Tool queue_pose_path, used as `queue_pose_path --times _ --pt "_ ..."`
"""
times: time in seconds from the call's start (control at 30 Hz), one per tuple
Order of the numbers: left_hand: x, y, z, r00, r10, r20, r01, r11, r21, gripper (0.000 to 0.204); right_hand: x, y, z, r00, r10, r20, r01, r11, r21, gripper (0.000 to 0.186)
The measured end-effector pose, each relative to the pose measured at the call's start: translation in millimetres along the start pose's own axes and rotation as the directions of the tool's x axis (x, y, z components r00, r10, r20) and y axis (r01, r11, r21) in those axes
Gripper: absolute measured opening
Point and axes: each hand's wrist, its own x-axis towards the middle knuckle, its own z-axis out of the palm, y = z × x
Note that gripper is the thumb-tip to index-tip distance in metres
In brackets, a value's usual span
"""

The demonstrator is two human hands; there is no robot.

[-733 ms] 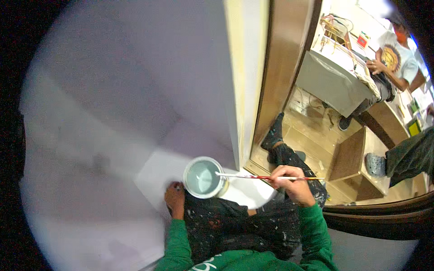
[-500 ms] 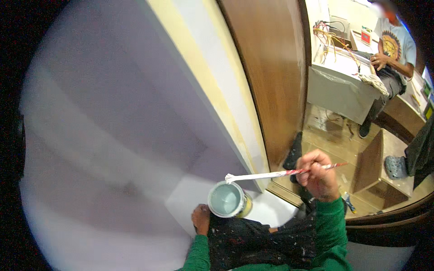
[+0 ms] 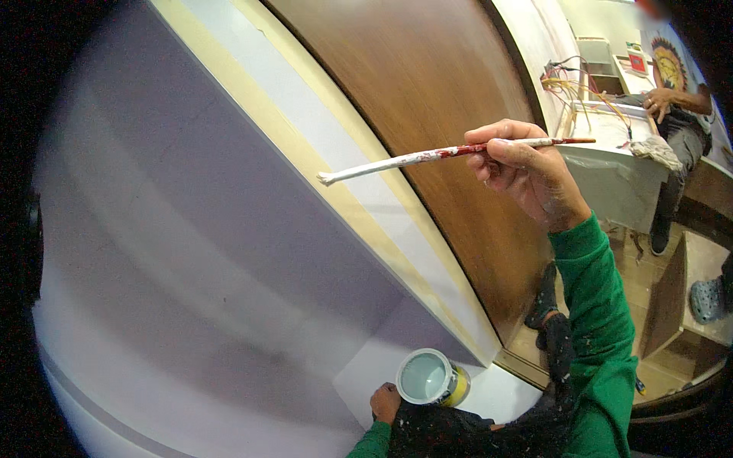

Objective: The person is painting a wall with a brush, applying white paint along the edge where the wall meets a wooden surface. They repeatedly dip the brush into a paint can and apply paint to the wall.

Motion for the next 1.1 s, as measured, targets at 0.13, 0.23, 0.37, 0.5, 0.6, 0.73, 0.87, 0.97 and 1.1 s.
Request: queue_pose_path --times 0.13,0.23,0.37,0.5,0.6,0.73,0.87,0.97,1.1 --pt "2.6 -2.1 3.4 1.0 0.03 0.002 -0.031 0.999 0.043 0.031 15.5 -4.2 3.2 0.999 -0.01 0.037 0.012 0.999 -0.049 0.029" --pt "3.5 0.5 2.4 0.999 0.04 0.007 -0.04 0.999 0.028 0.032 24.8 -5.9 1.6 0.997 0.006 0.074 -0.001 0.998 -0.069 0.028" --pt "5.2 -2.1 6.6 1.0 -0.004 0.014 0.004 0.999 0.036 0.031 34.7 -3.3 0.5 0.995 0.02 0.098 -0.012 0.997 -0.078 0.028" --pt "4.1 0.1 5.7 1.0 0.011 0.014 -0.011 0.999 0.044 0.03 37.7 -6.4 2.6 0.993 0.046 0.108 -0.03 0.989 -0.144 0.028" --pt "3.0 -0.1 3.6 1.0 0.01 0.024 -0.012 0.999 0.045 0.029 42.6 -5.8 4.0 0.993 0.039 0.108 -0.024 0.991 -0.134 0.029" --pt "1.3 9.5 -4.1 0.999 -0.01 0.045 0.008 0.999 0.042 0.028 46.1 -6.1 14.0 0.997 0.0 0.075 0.008 0.994 -0.11 0.028" --pt "3.3 7.1 -0.9 0.998 -0.012 0.057 0.009 0.999 0.053 0.028 43.0 -1.5 6.0 0.996 0.015 0.082 -0.003 0.99 -0.144 0.03" --pt "5.1 -1.5 5.4 0.999 0.003 0.047 -0.006 0.999 0.05 0.028 37.7 -0.9 -5.2 0.986 0.102 0.129 -0.071 0.972 -0.225 0.028" --pt "6.4 -8.1 7.2 0.999 -0.007 0.031 0.005 0.998 0.059 0.027 43.6 -5.0 2.7 0.99 0.054 0.129 -0.028 0.98 -0.194 0.029"
